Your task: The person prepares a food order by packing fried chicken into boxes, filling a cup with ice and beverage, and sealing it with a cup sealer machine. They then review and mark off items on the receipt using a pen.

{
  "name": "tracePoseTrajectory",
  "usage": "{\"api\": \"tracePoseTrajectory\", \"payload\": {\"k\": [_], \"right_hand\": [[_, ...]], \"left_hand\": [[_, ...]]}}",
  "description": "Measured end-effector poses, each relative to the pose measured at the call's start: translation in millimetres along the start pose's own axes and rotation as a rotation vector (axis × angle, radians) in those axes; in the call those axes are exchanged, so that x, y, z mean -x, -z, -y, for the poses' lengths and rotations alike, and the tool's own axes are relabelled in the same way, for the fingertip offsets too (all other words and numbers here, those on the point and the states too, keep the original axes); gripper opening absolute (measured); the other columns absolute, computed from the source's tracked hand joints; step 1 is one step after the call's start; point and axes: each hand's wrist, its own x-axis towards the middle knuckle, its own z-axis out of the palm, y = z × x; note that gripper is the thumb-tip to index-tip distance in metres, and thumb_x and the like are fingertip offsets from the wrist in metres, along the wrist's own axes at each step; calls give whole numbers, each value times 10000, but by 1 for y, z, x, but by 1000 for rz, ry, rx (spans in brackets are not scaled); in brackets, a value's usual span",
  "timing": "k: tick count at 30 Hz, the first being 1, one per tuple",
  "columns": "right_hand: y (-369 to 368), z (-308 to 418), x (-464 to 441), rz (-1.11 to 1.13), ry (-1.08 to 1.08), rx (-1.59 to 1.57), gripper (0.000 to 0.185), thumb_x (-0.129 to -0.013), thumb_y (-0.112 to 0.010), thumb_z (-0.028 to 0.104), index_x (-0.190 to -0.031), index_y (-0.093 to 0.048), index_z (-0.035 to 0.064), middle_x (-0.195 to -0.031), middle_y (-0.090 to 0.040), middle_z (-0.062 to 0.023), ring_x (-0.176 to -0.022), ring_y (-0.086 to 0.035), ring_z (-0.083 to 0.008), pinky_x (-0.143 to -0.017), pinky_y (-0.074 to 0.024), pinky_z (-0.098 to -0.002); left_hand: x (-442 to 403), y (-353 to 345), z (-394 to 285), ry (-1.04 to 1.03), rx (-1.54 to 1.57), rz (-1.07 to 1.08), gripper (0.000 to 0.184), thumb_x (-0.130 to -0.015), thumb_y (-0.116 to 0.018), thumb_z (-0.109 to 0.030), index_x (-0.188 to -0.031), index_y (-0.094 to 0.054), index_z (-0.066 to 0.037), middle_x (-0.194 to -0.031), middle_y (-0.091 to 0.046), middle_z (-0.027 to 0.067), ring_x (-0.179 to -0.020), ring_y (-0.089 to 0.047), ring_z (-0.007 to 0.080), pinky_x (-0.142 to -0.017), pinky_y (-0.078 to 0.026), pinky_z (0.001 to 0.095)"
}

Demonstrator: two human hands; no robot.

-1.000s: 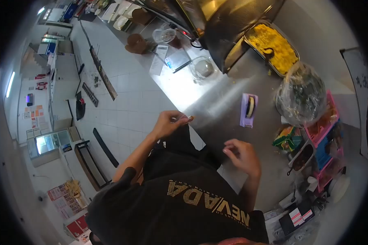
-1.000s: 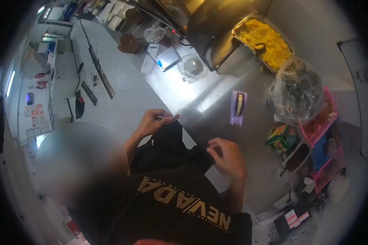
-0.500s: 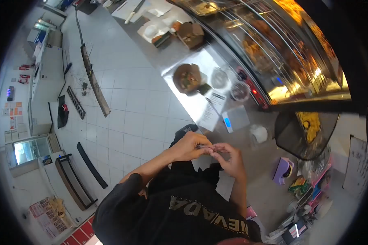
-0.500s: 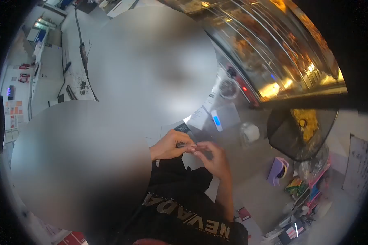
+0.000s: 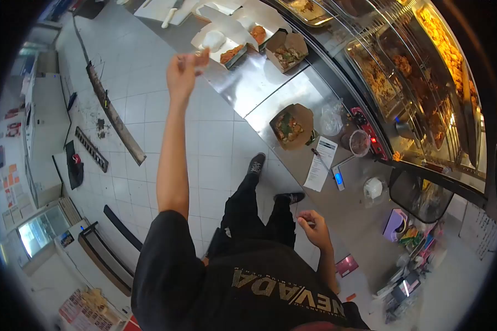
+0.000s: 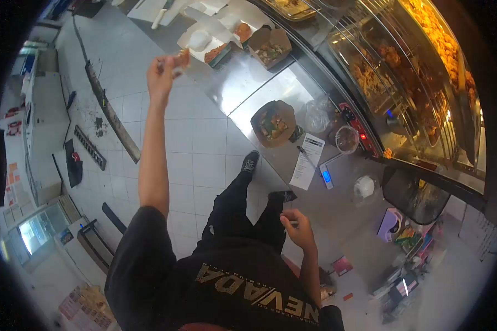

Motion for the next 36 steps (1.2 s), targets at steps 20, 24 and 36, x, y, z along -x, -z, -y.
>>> {"api": "tracePoseTrajectory", "payload": {"k": [20,24,36], "right_hand": [[-51,-86,22,-323,-258,-31,265,-976,-681,206,-1130,-676,-10,-988,-754,-168,-898,-739,-264,-791,-577,-360],[-62,-99,3,-319,-194,-119,242,-980,-670,192,-1125,-672,-2,-993,-744,-178,-894,-740,-279,-778,-574,-367],[-88,-180,25,-225,-303,150,260,-962,-643,225,-1130,-657,27,-999,-743,-167,-919,-703,-358,-815,-550,-461]], "left_hand": [[-210,11,122,-181,-447,361,409,-1037,-630,-227,-1262,-588,111,-1228,-714,216,-1130,-712,293,-958,-596,370],[-204,19,112,-236,-504,354,502,-1027,-641,-217,-1270,-508,202,-1298,-662,269,-1176,-688,331,-999,-587,383],[-194,14,84,-237,-581,374,487,-1098,-496,-264,-1443,-500,79,-1407,-605,228,-1278,-629,347,-1113,-499,409]]}}
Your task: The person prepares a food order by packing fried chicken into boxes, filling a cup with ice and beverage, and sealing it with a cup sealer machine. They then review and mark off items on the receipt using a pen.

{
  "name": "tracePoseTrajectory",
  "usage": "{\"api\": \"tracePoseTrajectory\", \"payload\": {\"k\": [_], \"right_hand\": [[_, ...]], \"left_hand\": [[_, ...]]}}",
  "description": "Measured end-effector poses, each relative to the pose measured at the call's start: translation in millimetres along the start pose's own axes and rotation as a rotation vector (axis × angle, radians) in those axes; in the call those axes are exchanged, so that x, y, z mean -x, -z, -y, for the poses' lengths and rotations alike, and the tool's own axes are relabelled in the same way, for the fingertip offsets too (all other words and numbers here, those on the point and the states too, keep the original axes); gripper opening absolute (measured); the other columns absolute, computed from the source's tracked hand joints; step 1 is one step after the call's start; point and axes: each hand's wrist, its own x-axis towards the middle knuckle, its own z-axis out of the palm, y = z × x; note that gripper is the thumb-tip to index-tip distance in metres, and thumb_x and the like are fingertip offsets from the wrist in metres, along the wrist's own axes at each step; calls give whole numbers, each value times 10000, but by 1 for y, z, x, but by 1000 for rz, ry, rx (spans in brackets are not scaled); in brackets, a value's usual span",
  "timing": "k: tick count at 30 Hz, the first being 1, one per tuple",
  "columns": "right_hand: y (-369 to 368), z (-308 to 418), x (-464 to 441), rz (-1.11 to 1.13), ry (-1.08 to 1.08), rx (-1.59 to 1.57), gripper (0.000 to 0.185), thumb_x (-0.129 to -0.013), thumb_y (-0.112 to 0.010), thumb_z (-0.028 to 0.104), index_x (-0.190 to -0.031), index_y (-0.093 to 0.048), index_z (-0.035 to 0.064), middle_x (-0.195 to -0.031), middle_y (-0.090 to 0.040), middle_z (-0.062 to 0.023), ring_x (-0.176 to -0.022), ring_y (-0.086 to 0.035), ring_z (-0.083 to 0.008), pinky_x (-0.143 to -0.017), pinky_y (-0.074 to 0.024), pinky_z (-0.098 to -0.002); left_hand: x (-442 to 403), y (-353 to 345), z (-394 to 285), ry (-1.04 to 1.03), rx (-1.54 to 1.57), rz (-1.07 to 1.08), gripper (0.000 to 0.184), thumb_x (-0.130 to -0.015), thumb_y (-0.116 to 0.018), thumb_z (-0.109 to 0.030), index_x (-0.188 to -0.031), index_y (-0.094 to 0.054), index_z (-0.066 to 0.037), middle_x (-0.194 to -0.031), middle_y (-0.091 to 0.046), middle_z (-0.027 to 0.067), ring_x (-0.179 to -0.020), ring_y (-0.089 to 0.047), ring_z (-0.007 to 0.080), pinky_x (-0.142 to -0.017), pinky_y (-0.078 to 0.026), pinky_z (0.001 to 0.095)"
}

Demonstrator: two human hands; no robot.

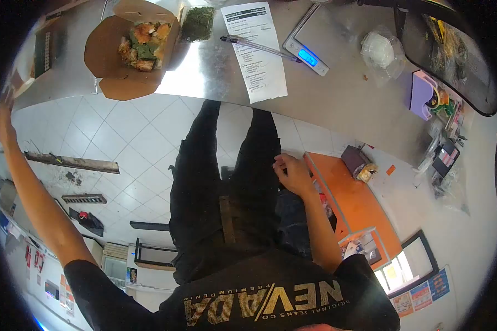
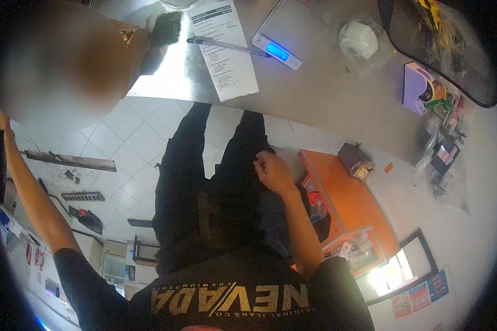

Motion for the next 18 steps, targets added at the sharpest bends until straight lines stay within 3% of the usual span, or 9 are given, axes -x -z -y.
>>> {"api": "tracePoseTrajectory", "payload": {"k": [18], "right_hand": [[2,-14,2,11,-81,30,264,-955,-651,227,-1116,-662,18,-1001,-754,-172,-935,-717,-362,-824,-556,-459]], "left_hand": [[-4,10,-3,-48,-237,-110,531,-1053,-532,-377,-1388,-575,32,-1318,-668,188,-1222,-663,311,-1068,-507,381]]}}
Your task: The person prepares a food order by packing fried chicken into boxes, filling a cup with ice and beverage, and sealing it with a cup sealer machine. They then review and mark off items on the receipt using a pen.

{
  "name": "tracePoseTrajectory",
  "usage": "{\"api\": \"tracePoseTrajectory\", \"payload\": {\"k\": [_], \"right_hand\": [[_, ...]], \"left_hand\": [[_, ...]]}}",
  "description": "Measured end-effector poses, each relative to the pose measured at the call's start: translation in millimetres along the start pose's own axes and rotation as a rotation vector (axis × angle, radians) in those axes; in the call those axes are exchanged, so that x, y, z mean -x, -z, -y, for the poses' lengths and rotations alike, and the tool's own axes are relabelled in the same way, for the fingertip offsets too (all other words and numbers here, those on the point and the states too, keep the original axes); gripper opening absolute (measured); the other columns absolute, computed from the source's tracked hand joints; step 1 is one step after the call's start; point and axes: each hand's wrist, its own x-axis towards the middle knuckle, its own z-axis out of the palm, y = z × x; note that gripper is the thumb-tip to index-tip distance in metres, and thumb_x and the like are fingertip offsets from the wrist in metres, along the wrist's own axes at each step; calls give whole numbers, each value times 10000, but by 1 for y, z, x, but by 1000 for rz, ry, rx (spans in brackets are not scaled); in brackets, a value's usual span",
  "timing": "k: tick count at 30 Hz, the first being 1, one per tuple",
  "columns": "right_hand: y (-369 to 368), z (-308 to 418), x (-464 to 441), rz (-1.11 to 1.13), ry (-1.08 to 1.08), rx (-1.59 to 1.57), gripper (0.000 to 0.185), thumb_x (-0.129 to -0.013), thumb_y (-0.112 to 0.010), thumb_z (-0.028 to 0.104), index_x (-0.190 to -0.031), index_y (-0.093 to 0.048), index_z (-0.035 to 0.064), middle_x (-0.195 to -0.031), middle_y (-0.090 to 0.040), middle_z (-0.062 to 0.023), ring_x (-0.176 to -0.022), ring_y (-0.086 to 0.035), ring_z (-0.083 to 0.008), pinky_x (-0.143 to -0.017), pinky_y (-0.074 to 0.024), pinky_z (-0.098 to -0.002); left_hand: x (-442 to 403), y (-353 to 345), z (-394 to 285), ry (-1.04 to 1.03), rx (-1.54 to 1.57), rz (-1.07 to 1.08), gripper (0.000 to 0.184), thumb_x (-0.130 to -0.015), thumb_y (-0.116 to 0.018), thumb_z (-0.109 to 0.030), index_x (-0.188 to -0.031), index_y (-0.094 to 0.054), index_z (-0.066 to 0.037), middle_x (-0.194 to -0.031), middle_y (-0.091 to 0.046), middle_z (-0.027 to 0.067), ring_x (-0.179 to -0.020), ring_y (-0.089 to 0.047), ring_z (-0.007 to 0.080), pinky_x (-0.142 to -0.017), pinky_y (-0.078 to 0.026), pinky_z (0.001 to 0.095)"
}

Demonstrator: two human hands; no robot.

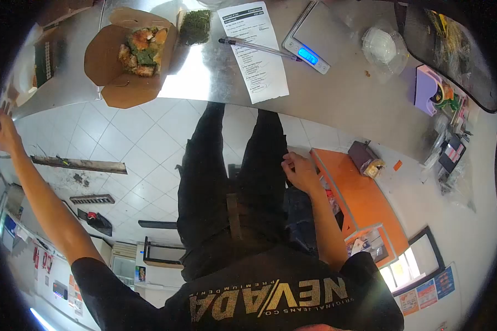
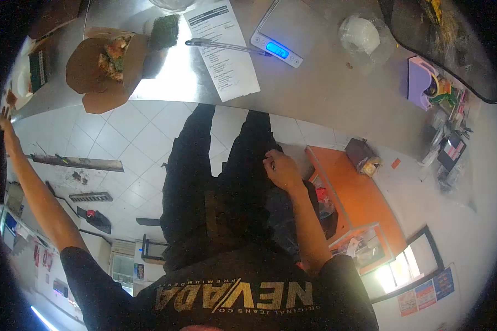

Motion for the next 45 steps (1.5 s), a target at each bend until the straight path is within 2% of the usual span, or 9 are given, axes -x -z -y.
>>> {"api": "tracePoseTrajectory", "payload": {"k": [15,17,24,30,35,38,45], "right_hand": [[-4,-9,3,36,-67,-57,276,-964,-640,216,-1137,-654,1,-1003,-748,-174,-935,-714,-362,-844,-548,-454],[-3,-9,2,14,-23,-51,268,-965,-639,214,-1130,-655,3,-996,-748,-174,-923,-714,-359,-837,-550,-449],[-10,-15,3,6,19,-68,246,-966,-631,213,-1103,-656,11,-982,-750,-168,-929,-721,-354,-845,-553,-448],[-15,-14,-1,1,18,-34,255,-964,-635,221,-1116,-658,19,-1005,-752,-168,-934,-720,-355,-845,-554,-448],[-13,-17,1,25,-15,-68,274,-960,-649,222,-1152,-664,27,-1015,-752,-176,-948,-722,-355,-849,-558,-447],[-13,-20,1,23,-23,-72,265,-957,-655,217,-1141,-662,27,-1011,-751,-179,-945,-723,-351,-845,-558,-449],[-9,-14,-4,16,14,-4,244,-960,-650,209,-1119,-655,25,-992,-752,-176,-936,-725,-358,-840,-558,-463]], "left_hand": [[-6,10,7,-25,-194,-46,582,-1003,-581,-483,-1341,-643,-14,-1244,-718,154,-1172,-692,284,-1024,-516,362],[-7,13,7,-30,-228,-55,589,-996,-588,-497,-1335,-652,-20,-1234,-725,150,-1165,-696,281,-1018,-517,360],[-10,21,9,-63,-416,-75,614,-973,-611,-547,-1313,-683,-41,-1199,-748,134,-1142,-710,268,-998,-522,351],[9,-2,17,-105,-663,-39,635,-953,-631,-589,-1294,-710,-60,-1169,-768,121,-1122,-722,257,-981,-525,343],[34,2,37,-36,-398,-11,637,-961,-640,-572,-1281,-710,-25,-1189,-766,121,-1148,-714,246,-968,-535,332],[39,9,30,-23,-315,-21,596,-983,-645,-511,-1278,-698,4,-1187,-763,129,-1170,-706,233,-959,-543,312],[25,14,41,31,-70,-37,545,-1009,-641,-425,-1289,-662,43,-1233,-736,149,-1173,-700,237,-982,-560,331]]}}
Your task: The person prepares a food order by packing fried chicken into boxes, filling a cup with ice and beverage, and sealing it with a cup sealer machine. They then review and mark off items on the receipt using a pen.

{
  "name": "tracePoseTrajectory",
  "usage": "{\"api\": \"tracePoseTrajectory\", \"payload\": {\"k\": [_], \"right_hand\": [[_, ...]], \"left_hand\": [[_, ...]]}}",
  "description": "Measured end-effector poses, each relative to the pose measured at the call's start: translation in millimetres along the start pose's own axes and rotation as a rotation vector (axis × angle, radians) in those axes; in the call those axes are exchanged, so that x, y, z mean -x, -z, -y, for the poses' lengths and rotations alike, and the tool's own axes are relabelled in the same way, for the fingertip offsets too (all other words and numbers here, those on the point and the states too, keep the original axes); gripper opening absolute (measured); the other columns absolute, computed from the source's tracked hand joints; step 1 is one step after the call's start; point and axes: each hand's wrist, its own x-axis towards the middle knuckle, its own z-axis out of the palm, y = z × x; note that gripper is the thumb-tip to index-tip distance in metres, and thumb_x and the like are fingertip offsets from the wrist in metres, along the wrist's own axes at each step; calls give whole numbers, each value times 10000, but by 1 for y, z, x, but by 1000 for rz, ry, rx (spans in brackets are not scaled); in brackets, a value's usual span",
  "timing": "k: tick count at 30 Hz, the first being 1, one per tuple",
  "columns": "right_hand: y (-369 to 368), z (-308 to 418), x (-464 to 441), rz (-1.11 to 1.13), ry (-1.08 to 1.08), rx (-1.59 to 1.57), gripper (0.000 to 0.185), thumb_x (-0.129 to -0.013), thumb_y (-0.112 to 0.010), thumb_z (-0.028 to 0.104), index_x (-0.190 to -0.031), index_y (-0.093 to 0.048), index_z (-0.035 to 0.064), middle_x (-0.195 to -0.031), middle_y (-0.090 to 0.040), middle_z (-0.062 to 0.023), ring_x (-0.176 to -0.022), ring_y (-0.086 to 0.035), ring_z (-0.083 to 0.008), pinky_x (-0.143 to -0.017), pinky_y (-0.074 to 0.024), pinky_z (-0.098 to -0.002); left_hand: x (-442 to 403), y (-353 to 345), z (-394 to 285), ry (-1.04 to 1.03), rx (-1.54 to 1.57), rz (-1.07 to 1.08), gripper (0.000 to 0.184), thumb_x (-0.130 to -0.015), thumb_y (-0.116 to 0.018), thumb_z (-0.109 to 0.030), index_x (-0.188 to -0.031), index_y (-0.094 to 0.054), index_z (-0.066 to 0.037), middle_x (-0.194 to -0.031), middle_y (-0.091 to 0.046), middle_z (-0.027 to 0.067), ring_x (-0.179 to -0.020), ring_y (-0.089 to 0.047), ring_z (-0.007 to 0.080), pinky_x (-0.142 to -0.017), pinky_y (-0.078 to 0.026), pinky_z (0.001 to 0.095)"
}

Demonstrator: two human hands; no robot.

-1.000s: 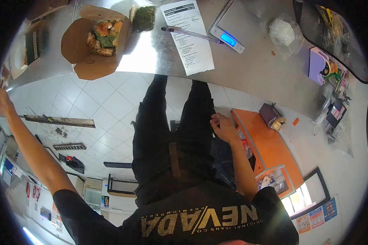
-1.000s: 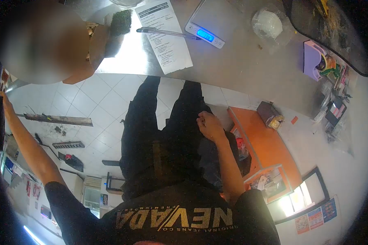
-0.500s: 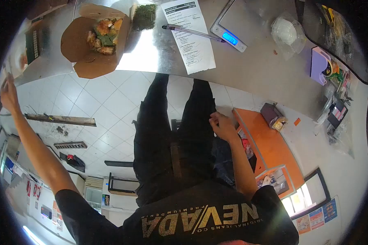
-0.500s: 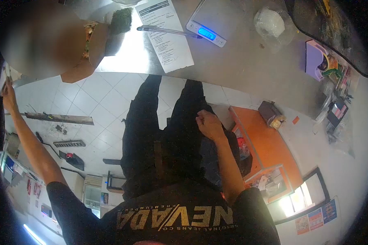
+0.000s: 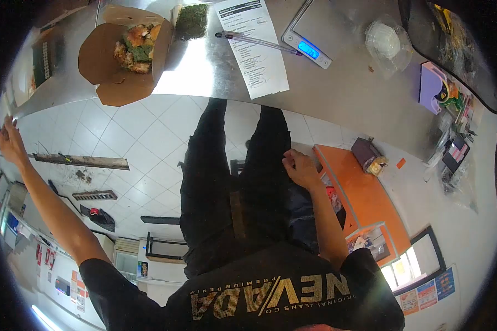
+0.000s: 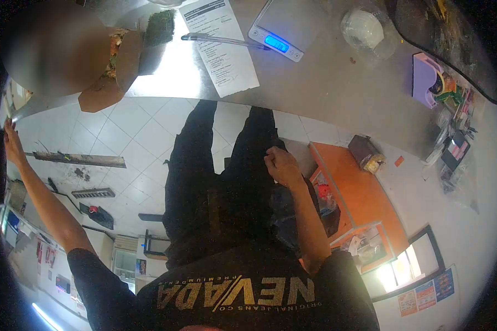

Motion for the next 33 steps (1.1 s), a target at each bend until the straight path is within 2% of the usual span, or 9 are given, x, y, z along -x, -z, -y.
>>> {"api": "tracePoseTrajectory", "payload": {"k": [9,12,15,19,22,24,27,30,33], "right_hand": [[26,6,14,-78,8,-44,259,-958,-654,221,-1124,-660,22,-1033,-722,-221,-961,-698,-398,-863,-545,-481],[94,15,38,27,-13,-87,268,-988,-652,254,-1133,-681,30,-1027,-740,-173,-973,-712,-317,-860,-552,-422],[201,-1,75,226,130,-648,283,-1004,-664,276,-1162,-705,46,-1065,-760,-79,-981,-711,-177,-832,-557,-364],[390,-22,146,-104,275,-555,265,-1012,-676,267,-1168,-713,56,-1085,-739,-40,-1032,-678,-142,-887,-539,-353],[532,-82,144,-569,260,-512,204,-941,-759,168,-1082,-703,32,-1002,-714,-26,-982,-672,-126,-860,-540,-306],[635,-166,97,-786,426,-393,204,-960,-747,195,-1089,-703,44,-955,-712,-37,-901,-681,-103,-783,-528,-262],[767,-251,23,-1040,297,-273,247,-917,-766,206,-1085,-711,33,-936,-746,-57,-907,-710,-145,-779,-551,-311],[837,-308,-62,-1166,173,162,262,-825,-751,107,-1087,-750,98,-999,-762,-113,-985,-732,-277,-821,-571,-381],[866,-330,-132,-1056,14,410,281,-814,-677,68,-1066,-783,135,-1049,-760,-149,-1046,-722,-344,-868,-578,-434]], "left_hand": [[69,28,11,107,-10,-19,522,-1055,-612,-273,-1416,-529,94,-1355,-644,241,-1195,-666,333,-993,-575,390],[149,-3,69,256,533,-67,520,-1037,-629,-303,-1374,-567,90,-1249,-698,257,-1089,-720,307,-882,-622,385],[272,-60,29,361,-149,219,526,-1032,-543,-471,-1185,-646,21,-994,-763,193,-869,-752,293,-714,-622,400],[436,-113,-66,-3,-362,460,340,-947,-645,-363,-926,-719,-32,-753,-733,133,-698,-704,312,-695,-556,464],[502,-131,-143,402,-82,857,307,-947,-703,-341,-948,-677,-35,-654,-694,138,-582,-693,259,-566,-554,426],[523,-132,-196,889,2,991,314,-981,-664,-304,-1147,-639,-39,-775,-740,115,-580,-696,245,-526,-563,409],[536,-124,-220,732,113,1238,345,-1016,-678,-308,-1318,-664,-141,-1026,-781,113,-700,-739,199,-464,-511,267],[515,-107,-245,1115,146,1111,507,-1042,-612,-372,-1474,-531,-119,-1216,-724,175,-942,-749,260,-627,-585,364],[509,-82,-268,921,-73,974,486,-1052,-567,-378,-1439,-558,-86,-1179,-730,169,-969,-736,266,-710,-590,404]]}}
